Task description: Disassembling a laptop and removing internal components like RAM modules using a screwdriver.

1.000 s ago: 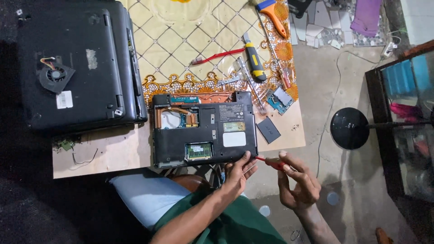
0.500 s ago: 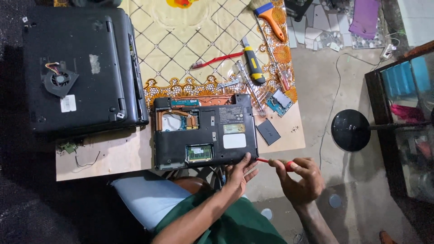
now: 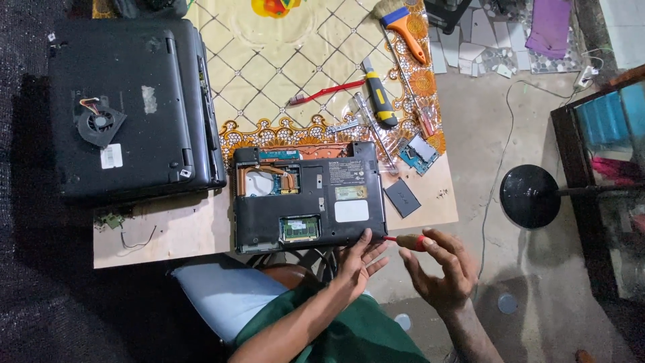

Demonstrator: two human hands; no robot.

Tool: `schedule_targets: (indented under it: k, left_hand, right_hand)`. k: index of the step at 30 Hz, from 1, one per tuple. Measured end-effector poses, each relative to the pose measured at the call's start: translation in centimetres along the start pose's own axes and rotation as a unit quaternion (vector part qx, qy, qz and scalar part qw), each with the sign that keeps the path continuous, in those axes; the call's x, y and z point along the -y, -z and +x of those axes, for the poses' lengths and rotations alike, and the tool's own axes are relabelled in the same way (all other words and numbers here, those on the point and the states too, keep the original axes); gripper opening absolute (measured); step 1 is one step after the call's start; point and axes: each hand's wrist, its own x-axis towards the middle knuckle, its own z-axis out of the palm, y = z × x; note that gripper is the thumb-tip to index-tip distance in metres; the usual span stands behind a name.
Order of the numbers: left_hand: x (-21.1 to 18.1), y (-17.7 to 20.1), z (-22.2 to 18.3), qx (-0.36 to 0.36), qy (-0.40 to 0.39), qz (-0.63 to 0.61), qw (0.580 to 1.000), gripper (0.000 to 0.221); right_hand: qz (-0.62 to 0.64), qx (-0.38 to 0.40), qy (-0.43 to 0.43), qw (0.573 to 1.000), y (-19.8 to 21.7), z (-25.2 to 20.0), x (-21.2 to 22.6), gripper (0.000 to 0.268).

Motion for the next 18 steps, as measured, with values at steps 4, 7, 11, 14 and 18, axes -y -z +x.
schedule_targets:
  k: [4,7,11,14,18]
  left_hand:
    - [0.5,0.5,0.7,0.019,-0.002,0.024,1.000,0.059]
    - [1.1,0.9,1.7,0.012,0.013,0.012,1.000,0.056]
    - [1.2,0.9,1.9,-0.005,0.001,0.002,1.000,0.052]
    - [1.1,0.9,1.7,0.000,-0.005,0.004,1.000,0.054]
    - [0.8,0.7,0.7,0.019,-0.012,0.012,1.000,0.058]
  right_hand:
    - [0.030,0.021,0.006,0.999,0.3,0.4,1.3,0.038]
    - [0.017,-0.014,0.012,1.000,-0.1,0.5,2.0,0.041]
    - [-0.092,-0.098,-0.022,0.991,-1.7,-1.0,0.7,0.037]
    - [-0.113,-0.109,-0.033,0.987,-2.0,-1.4,-0.3,0.041]
    - [-0.095,-0.098,-0.080,0.987,-1.2,-1.4,-0.5,0.051]
